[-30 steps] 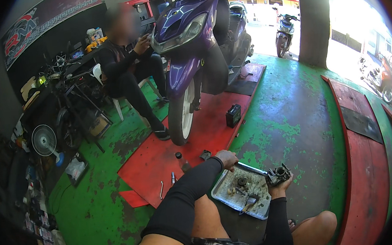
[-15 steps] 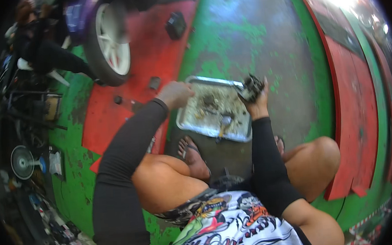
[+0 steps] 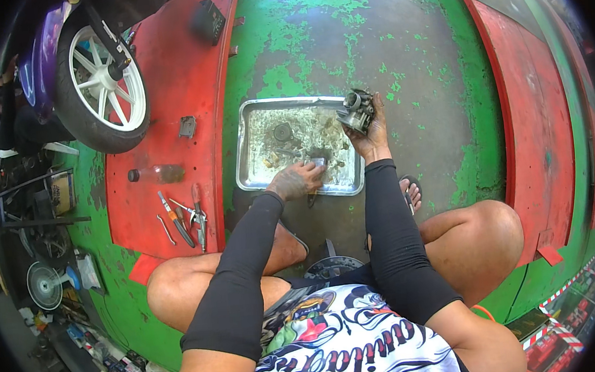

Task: Clean a motorcycle carburetor using a brush and solvent in a tray.

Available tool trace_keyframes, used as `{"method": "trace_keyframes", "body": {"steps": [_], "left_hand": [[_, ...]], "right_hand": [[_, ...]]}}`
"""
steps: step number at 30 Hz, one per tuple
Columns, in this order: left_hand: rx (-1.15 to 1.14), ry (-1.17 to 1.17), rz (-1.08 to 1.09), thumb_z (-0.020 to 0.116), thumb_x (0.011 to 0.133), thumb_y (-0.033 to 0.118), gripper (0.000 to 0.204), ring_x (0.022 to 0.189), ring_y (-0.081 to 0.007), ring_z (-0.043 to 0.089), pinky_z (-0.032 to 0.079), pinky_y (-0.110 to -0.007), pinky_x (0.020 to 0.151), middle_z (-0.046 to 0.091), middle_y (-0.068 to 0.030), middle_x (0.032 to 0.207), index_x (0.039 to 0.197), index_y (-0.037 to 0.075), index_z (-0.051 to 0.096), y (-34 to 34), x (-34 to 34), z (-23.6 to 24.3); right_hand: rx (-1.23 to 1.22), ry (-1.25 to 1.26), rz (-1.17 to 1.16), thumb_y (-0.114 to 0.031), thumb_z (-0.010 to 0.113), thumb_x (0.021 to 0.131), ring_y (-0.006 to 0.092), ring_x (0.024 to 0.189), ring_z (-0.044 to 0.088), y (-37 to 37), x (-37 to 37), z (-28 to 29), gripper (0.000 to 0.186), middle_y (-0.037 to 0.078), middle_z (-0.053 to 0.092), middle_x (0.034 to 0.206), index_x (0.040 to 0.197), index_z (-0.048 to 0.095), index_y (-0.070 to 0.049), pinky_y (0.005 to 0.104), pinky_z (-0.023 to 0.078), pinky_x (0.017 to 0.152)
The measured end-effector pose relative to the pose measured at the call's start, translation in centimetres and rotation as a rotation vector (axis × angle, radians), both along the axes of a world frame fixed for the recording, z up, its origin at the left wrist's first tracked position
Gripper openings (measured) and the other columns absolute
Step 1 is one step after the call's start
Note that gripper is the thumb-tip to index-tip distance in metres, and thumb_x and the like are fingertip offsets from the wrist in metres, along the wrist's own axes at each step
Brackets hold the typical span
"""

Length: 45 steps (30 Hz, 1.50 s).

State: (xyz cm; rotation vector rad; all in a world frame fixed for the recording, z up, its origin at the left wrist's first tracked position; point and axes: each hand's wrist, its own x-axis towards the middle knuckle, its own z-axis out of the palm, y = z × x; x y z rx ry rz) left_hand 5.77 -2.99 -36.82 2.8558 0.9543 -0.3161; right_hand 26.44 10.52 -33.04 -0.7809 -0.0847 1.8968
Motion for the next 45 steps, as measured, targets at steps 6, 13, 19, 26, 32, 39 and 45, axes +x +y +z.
{"method": "trace_keyframes", "body": {"steps": [6,13,19,26,32,39,45], "left_hand": [[-0.136,-0.474,0.337,0.075,0.077,0.01,0.038,0.113,-0.0291,0.062,0.053,-0.038,0.095,0.06,-0.0087,0.128,0.113,0.017,0.068,1.7,-0.6,0.5],[-0.069,-0.729,0.989,0.074,0.082,0.005,0.029,0.103,-0.0343,0.066,0.055,-0.04,0.09,0.068,-0.0127,0.113,0.11,0.008,0.068,3.2,-0.8,1.0],[-0.363,-1.346,1.19,0.077,0.086,0.005,0.014,0.093,-0.0135,0.071,0.056,-0.029,0.08,0.076,-0.0096,0.103,0.099,0.009,0.072,5.3,-0.7,4.7],[-0.327,-1.197,0.92,0.071,0.088,-0.005,0.012,0.098,-0.0156,0.07,0.056,-0.029,0.086,0.075,-0.009,0.105,0.099,-0.003,0.068,6.3,0.5,9.2],[-0.343,-1.032,0.815,0.077,0.083,0.003,0.018,0.087,-0.021,0.074,0.056,-0.033,0.079,0.076,-0.011,0.094,0.1,0.007,0.075,6.9,-0.1,11.0],[-0.279,-0.971,0.737,0.076,0.082,0.001,0.018,0.086,-0.0187,0.074,0.056,-0.032,0.078,0.076,-0.0122,0.095,0.098,0.007,0.075,7.0,-0.3,11.6],[-0.298,-1.022,0.65,0.074,0.081,-0.002,0.019,0.088,-0.0265,0.074,0.056,-0.035,0.074,0.075,-0.0141,0.094,0.098,0.007,0.074,7.7,2.2,13.2]], "right_hand": [[-0.028,-0.127,0.063,-0.064,0.068,0.086,0.0191,0.083,0.071,-0.5,1.4,-2.9,0.052,-0.001,0.073,0.092,0.108,0.069,-0.018,0.0378,0.058,0.071],[-0.078,-0.229,0.061,-0.069,0.06,0.087,0.0186,0.082,0.071,-1.2,-0.9,-4.1,0.058,0.001,0.072,0.096,0.115,0.066,-0.019,0.042,0.06,0.073],[-0.098,-0.493,0.063,-0.055,0.071,0.089,0.0172,0.083,0.068,-1.1,-1.3,-6.0,0.067,0.007,0.068,0.103,0.126,0.061,-0.001,0.0368,0.057,0.072],[-0.18,-0.398,0.131,-0.054,0.072,0.089,0.0194,0.094,0.068,-1.0,-2.5,-6.0,0.065,0.009,0.07,0.109,0.123,0.063,0.0,0.0373,0.055,0.08],[-0.211,-0.345,0.182,-0.047,0.072,0.091,0.0215,0.081,0.071,-1.1,-3.2,-4.2,0.054,0.009,0.071,0.102,0.12,0.063,-0.003,0.0379,0.058,0.072],[-0.232,-0.311,0.161,-0.045,0.069,0.094,0.0221,0.087,0.069,-1.5,-4.6,-2.9,0.052,0.008,0.069,0.107,0.122,0.063,-0.002,0.038,0.057,0.078],[-0.22,-0.28,0.14,-0.043,0.068,0.095,0.02,0.075,0.069,-0.5,-3.0,-5.2,0.039,0.005,0.07,0.091,0.117,0.062,-0.012,0.0416,0.058,0.065]]}}
